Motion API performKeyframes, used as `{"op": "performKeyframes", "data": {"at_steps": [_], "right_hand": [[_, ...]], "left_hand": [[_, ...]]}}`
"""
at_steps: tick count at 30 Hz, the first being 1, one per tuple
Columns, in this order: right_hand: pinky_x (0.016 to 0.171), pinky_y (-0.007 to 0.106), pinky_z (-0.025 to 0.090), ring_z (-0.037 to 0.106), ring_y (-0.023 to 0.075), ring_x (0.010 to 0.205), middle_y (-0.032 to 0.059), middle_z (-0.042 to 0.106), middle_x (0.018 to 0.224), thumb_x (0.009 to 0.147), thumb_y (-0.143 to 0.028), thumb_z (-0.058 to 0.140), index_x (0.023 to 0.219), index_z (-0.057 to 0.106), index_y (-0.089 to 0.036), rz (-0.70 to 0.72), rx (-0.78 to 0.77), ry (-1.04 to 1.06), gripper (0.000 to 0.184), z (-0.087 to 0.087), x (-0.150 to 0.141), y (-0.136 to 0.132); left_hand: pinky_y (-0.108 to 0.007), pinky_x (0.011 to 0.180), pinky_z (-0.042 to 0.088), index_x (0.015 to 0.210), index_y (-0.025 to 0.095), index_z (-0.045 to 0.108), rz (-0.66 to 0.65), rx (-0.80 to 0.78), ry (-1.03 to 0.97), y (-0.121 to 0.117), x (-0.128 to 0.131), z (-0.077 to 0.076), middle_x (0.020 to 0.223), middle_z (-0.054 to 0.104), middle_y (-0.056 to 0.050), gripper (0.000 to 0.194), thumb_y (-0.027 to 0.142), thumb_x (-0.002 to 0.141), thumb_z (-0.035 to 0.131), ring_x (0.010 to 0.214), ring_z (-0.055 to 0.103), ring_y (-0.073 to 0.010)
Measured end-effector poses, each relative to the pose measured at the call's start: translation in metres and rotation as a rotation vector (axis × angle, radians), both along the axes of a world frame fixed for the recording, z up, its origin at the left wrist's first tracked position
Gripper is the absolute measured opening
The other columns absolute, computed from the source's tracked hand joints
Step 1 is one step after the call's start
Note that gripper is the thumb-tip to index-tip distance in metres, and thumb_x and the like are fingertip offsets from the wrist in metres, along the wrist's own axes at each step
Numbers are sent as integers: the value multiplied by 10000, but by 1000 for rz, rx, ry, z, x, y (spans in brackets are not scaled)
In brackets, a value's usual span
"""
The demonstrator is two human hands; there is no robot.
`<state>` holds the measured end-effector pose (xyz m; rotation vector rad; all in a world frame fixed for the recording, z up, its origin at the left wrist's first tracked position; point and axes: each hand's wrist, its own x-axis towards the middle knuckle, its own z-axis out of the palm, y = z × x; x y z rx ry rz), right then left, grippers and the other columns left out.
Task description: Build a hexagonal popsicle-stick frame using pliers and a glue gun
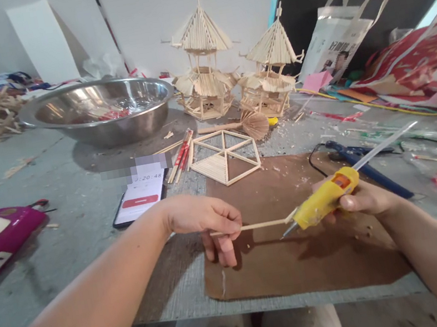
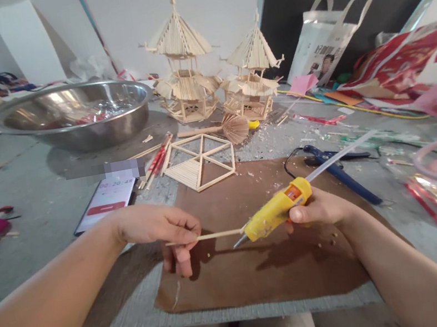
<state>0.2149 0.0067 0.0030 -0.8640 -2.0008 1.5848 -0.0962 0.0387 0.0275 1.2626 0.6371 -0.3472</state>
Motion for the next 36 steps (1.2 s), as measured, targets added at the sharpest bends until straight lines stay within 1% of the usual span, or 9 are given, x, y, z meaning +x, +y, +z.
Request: {"op": "performKeyframes", "data": {"at_steps": [5, 8, 11, 18, 21, 27, 30, 33, 36], "right_hand": [[420, 199, 348, 495, 107, 486, 51, 584, 593, 712, -542, 527, 762, 642, -130, 17, -1, 14, 431, -2, 3, 1], [421, 200, 347, 489, 103, 482, 49, 583, 595, 716, -541, 522, 778, 640, -132, 22, -6, 24, 431, -2, 2, 1], [407, 204, 333, 475, 104, 476, 52, 580, 590, 717, -549, 512, 778, 639, -130, 43, -6, 32, 443, -1, 3, 2], [378, 204, 303, 450, 95, 451, 56, 579, 592, 724, -551, 495, 743, 627, -127, 32, -2, 89, 444, -3, 8, 2], [381, 197, 300, 454, 88, 456, 47, 578, 597, 722, -528, 516, 741, 617, -130, 29, -19, 109, 412, -6, 9, 3], [392, 195, 307, 473, 88, 471, 51, 589, 605, 706, -526, 539, 731, 618, -117, -15, -61, 148, 417, -13, 13, 4], [395, 204, 314, 484, 99, 473, 59, 590, 594, 697, -554, 528, 721, 625, -107, -56, -67, 149, 458, -16, 15, 4], [376, 208, 296, 469, 99, 449, 58, 584, 571, 686, -574, 524, 704, 623, -107, -71, -75, 157, 477, -17, 14, 4], [369, 212, 285, 456, 99, 436, 55, 579, 553, 682, -563, 537, 677, 614, -120, -107, -90, 179, 449, -15, 8, 3]], "left_hand": [[-238, 571, 453, 670, 184, 431, -90, -60, -6, -3, 2, -2, 619, 653, 2, 271, 421, 790, 486, 647, 625, -132], [-245, 599, 461, 673, 187, 436, -114, -76, -27, -3, 2, -3, 646, 656, 4, 269, 425, 783, 495, 719, 636, -148], [-236, 616, 460, 670, 187, 435, -139, -87, -20, -2, 3, -3, 645, 648, 14, 262, 413, 794, 482, 743, 638, -142], [-252, 631, 466, 677, 192, 428, -199, -85, -66, -3, 4, -3, 603, 637, 19, 247, 399, 804, 466, 709, 642, -138], [-254, 604, 468, 678, 193, 416, -216, -131, -57, -3, 5, -3, 603, 640, 16, 237, 384, 810, 462, 651, 635, -130], [-207, 510, 445, 669, 184, 394, -289, -140, 58, -5, 12, -12, 582, 645, 2, 232, 329, 851, 396, 554, 619, -111], [-202, 490, 447, 673, 182, 395, -298, -131, 51, -4, 14, -15, 587, 651, -4, 229, 326, 851, 393, 544, 618, -111], [-209, 465, 457, 679, 185, 401, -297, -132, -1, -3, 13, -11, 638, 669, -21, 238, 364, 834, 417, 555, 624, -126], [-196, 401, 437, 701, 193, 410, -266, -146, -34, -1, 8, 1, 717, 687, -36, 227, 386, 819, 438, 516, 614, -128]]}}
